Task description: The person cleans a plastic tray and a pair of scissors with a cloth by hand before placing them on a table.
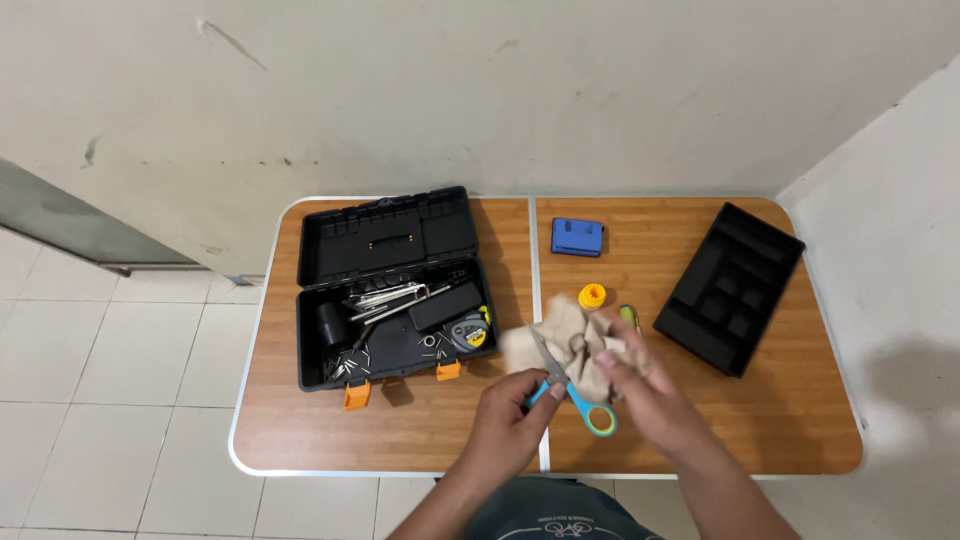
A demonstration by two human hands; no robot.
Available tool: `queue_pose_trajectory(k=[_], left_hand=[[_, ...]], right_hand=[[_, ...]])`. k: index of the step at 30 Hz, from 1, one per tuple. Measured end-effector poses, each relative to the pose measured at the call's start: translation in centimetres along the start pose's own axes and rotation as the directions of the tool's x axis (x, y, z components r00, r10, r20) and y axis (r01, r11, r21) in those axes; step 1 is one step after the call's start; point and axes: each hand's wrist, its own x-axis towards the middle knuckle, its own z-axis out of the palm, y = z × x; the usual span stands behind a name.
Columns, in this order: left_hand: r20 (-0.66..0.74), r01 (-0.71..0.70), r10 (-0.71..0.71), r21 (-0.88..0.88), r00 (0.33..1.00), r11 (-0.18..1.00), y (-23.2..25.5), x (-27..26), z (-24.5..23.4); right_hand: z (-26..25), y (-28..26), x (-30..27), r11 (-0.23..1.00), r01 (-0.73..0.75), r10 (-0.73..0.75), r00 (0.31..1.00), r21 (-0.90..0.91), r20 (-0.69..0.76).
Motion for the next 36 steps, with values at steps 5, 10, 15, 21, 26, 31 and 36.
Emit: queue_pose_trajectory(k=[5,10,15,21,26,31,36], left_hand=[[0.064,0.020,-0.025,0.071,0.998,0.997,0.8,-0.5,-0.1],[0.109,-0.023,0.010,0.116,0.994,0.993,1.0,-1.0,0.1],[0.046,0.065,-0.074,0.170,0.996,0.983,0.7,-1.0,0.5],[0.101,0.296,-0.310,0.132,0.945,0.946,-0.2,-2.0,-0.6],[0.096,0.216,-0.228,0.116,0.969,0.969,0.0,-1.7,-1.1],[0.084,0.078,-0.089,0.125,0.993,0.989,0.2,-1.0,-0.9],[0.101,0.014,-0.038,0.231,0.994,0.973,0.3,-0.9,-0.5]], right_hand=[[0.1,2.7,0.8,0.991,-0.055,0.042,0.993,0.121,0.108],[0.7,2.4,0.2,0.999,-0.050,0.048,0.987,0.010,0.153],[0.3,2.7,0.8,0.984,-0.119,0.119,0.993,-0.132,-0.006],[-7.7,0.2,3.9,0.943,0.314,-0.251,0.890,0.112,-0.381],[-7.4,2.0,3.1,0.895,0.163,-0.021,0.945,0.416,-0.325],[-3.0,5.1,1.6,0.904,-0.197,0.137,0.974,0.379,0.180],[-0.9,4.6,1.7,0.939,-0.308,0.261,0.927,0.150,0.269]])
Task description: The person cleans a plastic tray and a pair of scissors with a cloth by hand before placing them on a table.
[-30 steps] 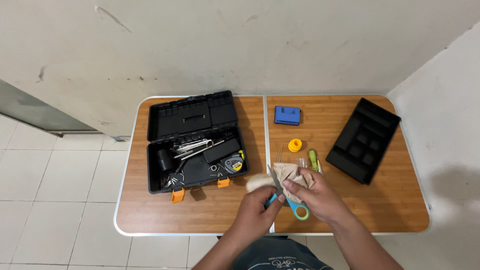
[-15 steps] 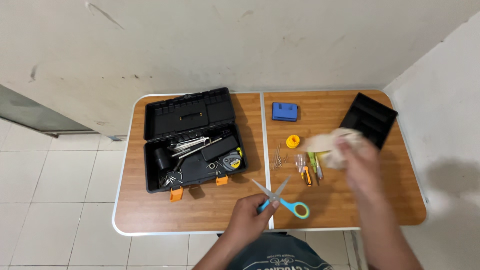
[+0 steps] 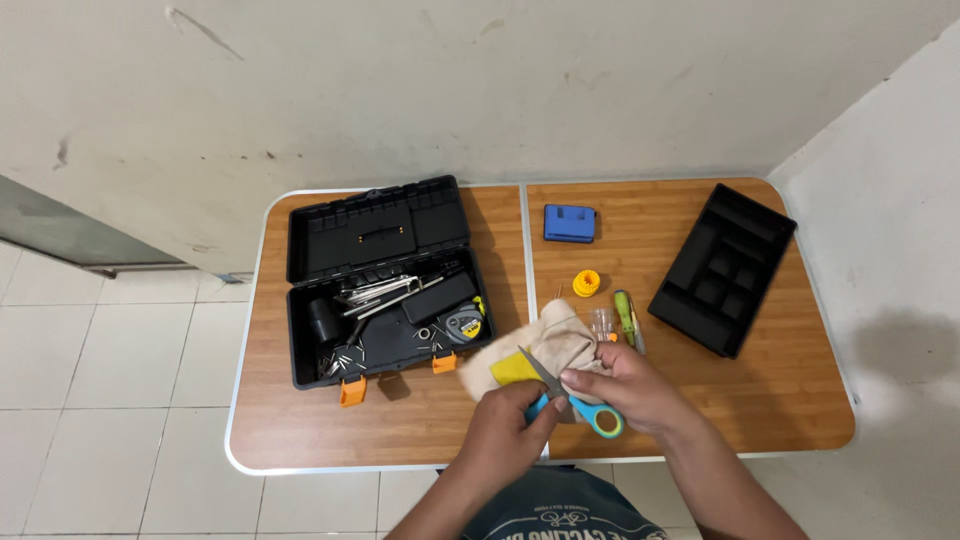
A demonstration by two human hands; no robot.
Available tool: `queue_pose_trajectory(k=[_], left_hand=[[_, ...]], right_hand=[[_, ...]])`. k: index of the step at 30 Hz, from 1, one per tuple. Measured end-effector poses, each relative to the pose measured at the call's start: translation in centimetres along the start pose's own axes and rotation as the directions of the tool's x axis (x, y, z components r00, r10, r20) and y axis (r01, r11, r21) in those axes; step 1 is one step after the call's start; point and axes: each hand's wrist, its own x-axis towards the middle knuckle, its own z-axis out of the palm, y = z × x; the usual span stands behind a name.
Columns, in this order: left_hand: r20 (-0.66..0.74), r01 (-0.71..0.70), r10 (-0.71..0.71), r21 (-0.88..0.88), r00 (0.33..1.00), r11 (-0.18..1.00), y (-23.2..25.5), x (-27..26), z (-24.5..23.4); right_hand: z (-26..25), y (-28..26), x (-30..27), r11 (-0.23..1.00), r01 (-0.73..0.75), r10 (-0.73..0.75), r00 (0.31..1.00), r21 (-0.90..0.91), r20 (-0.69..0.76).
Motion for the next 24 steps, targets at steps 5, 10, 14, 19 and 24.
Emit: queue_pose_trajectory(k=[5,10,14,19,24], left_hand=[[0.044,0.118,-0.118,0.011,0.992,0.993,1.1,0.3,-0.5],[0.131,0.136,-0.145,0.076,0.981,0.988,-0.1,0.2,-1.8],[-0.070,0.171,-0.163,0.146,0.984,0.974,-1.4,0.3,-1.8],[-0.235,0.097,-0.076,0.077,0.969,0.992,-0.7,1.1,0.2],[-0.123,-0.350,0.370,0.157,0.921,0.923,2.4,0.2,0.7]], right_hand=[[0.3,0.6,0.8,0.992,0.120,-0.125,0.985,-0.043,-0.119],[-5.7,-4.5,0.6,0.916,0.386,-0.379,0.739,-0.111,-0.557],[-5.6,-5.2,-1.3,0.875,0.432,-0.472,0.663,-0.217,-0.582],[2.1,0.6,-0.8,0.983,0.071,-0.144,0.874,-0.170,-0.464],[4.3,2.3,1.0,0.890,0.388,-0.445,0.852,-0.238,-0.275]])
